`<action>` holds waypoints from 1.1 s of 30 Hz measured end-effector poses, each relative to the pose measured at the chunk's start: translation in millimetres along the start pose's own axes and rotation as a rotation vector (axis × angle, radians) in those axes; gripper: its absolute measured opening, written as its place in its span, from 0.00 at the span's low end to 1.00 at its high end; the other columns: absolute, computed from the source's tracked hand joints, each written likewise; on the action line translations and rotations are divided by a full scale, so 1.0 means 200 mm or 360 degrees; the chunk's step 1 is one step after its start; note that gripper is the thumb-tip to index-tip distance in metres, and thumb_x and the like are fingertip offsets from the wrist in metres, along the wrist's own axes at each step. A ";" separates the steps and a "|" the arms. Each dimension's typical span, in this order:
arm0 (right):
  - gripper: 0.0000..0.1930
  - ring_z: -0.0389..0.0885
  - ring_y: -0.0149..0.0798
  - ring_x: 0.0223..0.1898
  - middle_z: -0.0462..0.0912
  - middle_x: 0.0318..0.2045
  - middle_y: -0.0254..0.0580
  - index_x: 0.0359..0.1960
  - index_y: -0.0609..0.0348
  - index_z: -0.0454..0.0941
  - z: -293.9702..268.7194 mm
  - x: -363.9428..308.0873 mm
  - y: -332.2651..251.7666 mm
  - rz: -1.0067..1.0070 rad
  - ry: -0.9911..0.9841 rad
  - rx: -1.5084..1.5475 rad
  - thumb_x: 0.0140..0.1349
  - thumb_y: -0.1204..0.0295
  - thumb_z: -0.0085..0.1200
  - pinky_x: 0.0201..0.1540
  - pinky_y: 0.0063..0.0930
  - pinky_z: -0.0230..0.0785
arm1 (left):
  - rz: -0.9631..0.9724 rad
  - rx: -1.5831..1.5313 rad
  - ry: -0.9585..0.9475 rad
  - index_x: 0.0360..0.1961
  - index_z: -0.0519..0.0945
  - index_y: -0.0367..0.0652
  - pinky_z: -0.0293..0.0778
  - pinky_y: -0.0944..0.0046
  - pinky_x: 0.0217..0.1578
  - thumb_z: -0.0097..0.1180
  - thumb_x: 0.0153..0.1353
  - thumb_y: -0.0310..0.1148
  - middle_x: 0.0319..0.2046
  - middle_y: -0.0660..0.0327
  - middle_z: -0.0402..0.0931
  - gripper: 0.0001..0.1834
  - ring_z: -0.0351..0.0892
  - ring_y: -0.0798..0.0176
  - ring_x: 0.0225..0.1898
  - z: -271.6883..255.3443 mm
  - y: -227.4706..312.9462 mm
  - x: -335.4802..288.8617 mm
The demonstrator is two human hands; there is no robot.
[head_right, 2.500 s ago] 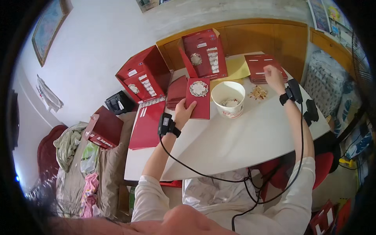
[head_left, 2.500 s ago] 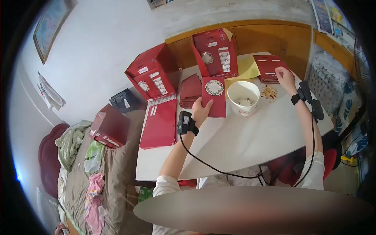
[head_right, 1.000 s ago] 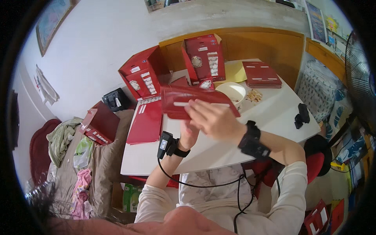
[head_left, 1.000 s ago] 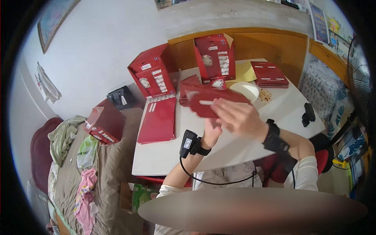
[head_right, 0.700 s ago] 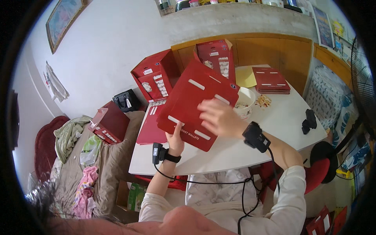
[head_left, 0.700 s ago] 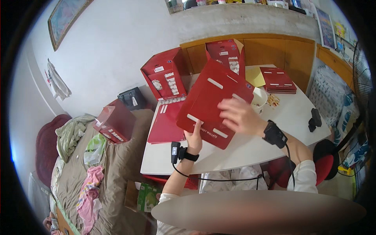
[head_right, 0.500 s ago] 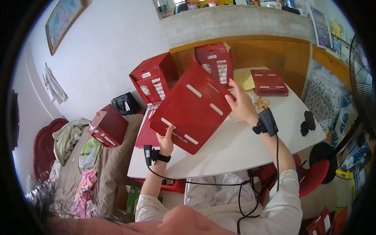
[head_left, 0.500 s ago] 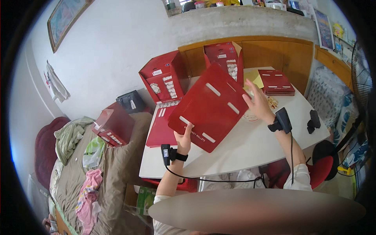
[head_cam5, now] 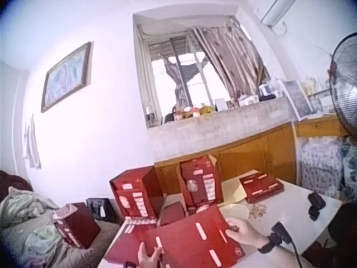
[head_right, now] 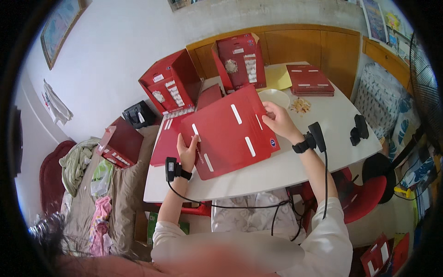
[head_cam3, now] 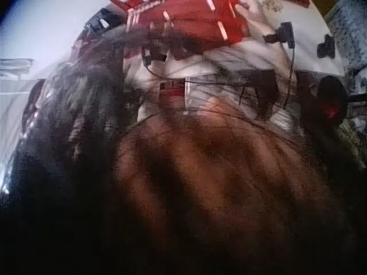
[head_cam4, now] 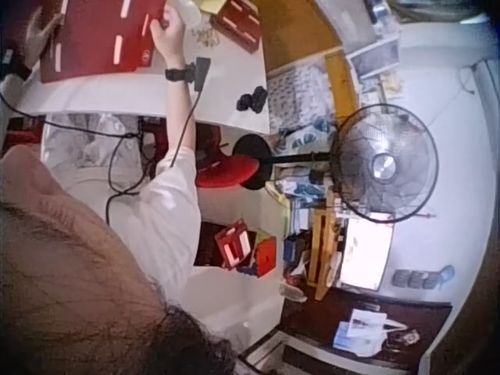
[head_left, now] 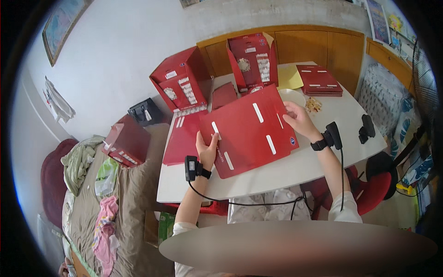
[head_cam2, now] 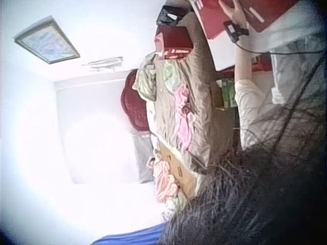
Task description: Assembling and preparing decorative gift boxes for display or sale.
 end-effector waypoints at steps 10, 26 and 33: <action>0.17 0.77 0.28 0.33 0.80 0.36 0.42 0.48 0.64 0.61 0.07 -0.09 -0.01 -0.0101 -0.0104 -0.0100 0.55 0.83 0.42 0.36 0.22 0.69 | -0.0137 0.0173 -0.0024 0.44 0.69 0.35 0.71 0.65 0.40 0.56 0.55 0.29 0.37 0.56 0.77 0.17 0.76 0.64 0.37 -0.02 -0.10 -0.02; 0.17 0.77 0.34 0.28 0.78 0.30 0.46 0.47 0.62 0.58 0.06 -0.11 0.12 -0.0118 -0.0031 -0.0189 0.54 0.84 0.43 0.31 0.26 0.68 | 0.0002 0.0296 -0.0070 0.44 0.68 0.36 0.70 0.69 0.39 0.55 0.57 0.29 0.36 0.58 0.75 0.16 0.75 0.67 0.37 -0.02 -0.12 -0.02; 0.19 0.76 0.39 0.28 0.77 0.30 0.49 0.48 0.63 0.57 0.06 -0.12 0.11 -0.0206 0.0032 -0.0372 0.53 0.84 0.42 0.31 0.29 0.68 | -0.0049 0.0211 -0.0084 0.44 0.68 0.35 0.72 0.68 0.38 0.56 0.57 0.29 0.37 0.56 0.76 0.16 0.76 0.66 0.38 0.00 -0.03 -0.05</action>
Point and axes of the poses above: each hand's wrist, its own x-axis towards the middle knuckle, its own z-axis out of the palm, y = z × x, the point moved 4 cm from there along x, towards the middle knuckle
